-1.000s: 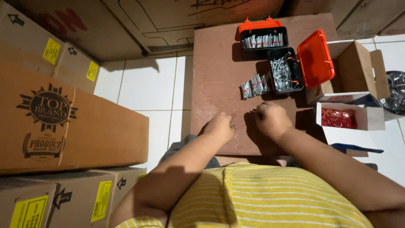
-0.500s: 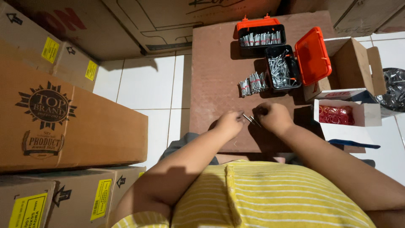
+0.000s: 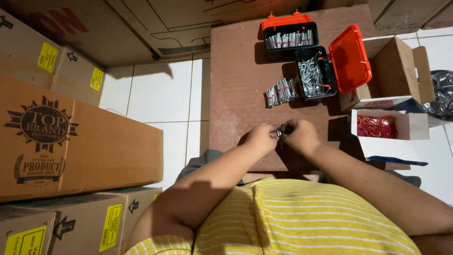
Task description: The person sorts and organizes various screws and small metal components from a container into specific small bags or compartments.
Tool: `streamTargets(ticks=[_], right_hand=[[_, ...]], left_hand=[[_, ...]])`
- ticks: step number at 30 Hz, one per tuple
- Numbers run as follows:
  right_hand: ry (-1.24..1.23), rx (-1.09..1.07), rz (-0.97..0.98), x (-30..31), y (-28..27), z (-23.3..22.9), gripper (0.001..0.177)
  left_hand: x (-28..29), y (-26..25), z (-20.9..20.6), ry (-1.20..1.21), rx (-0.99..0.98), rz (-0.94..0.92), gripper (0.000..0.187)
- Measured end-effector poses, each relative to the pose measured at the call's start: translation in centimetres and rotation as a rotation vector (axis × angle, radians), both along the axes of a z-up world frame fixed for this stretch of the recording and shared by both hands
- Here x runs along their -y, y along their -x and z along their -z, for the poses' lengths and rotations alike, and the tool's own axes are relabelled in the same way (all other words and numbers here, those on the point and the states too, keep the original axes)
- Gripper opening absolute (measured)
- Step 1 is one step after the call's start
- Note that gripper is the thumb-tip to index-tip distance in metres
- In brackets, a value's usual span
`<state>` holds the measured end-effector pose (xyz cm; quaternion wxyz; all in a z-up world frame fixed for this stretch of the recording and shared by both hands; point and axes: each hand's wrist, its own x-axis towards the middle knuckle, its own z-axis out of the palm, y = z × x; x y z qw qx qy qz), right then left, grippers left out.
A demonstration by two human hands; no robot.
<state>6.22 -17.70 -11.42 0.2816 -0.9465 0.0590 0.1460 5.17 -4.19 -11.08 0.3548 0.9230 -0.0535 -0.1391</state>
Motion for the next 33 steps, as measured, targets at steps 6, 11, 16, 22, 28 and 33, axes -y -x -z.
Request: streamTargets(ticks=[6,11,16,22,28,33], right_hand=[[-0.072,-0.002,0.042,-0.7,0.3,-0.6,0.039],[-0.042,-0.003,-0.025,-1.1,1.1,-2.9,0.037],[0.009,0.017,-0.054,-0.7,0.9,-2.5,0.035],[-0.067,0.262,-0.05,2.3,-3.1,-7.0,0.026],[0.292,0.49,-0.16,5.2,-10.8,-7.9,0.021],[0.553,0.268,-0.484,3.9,-12.8,-7.2,0.039]], left_hand=[[-0.8,0.2,0.9,0.128,0.024,0.001,0.045],[-0.9,0.8,0.3,0.281,-0.002,-0.043,0.045],[-0.9,1.1,-0.3,0.323,-0.093,-0.082,0.04],[-2.8,0.7,1.4,0.411,-0.172,-0.053,0.045],[-4.8,2.2,-4.4,0.419,-0.222,-0.079,0.045],[-4.7,1.5,-1.4,0.544,-0.227,-0.1,0.042]])
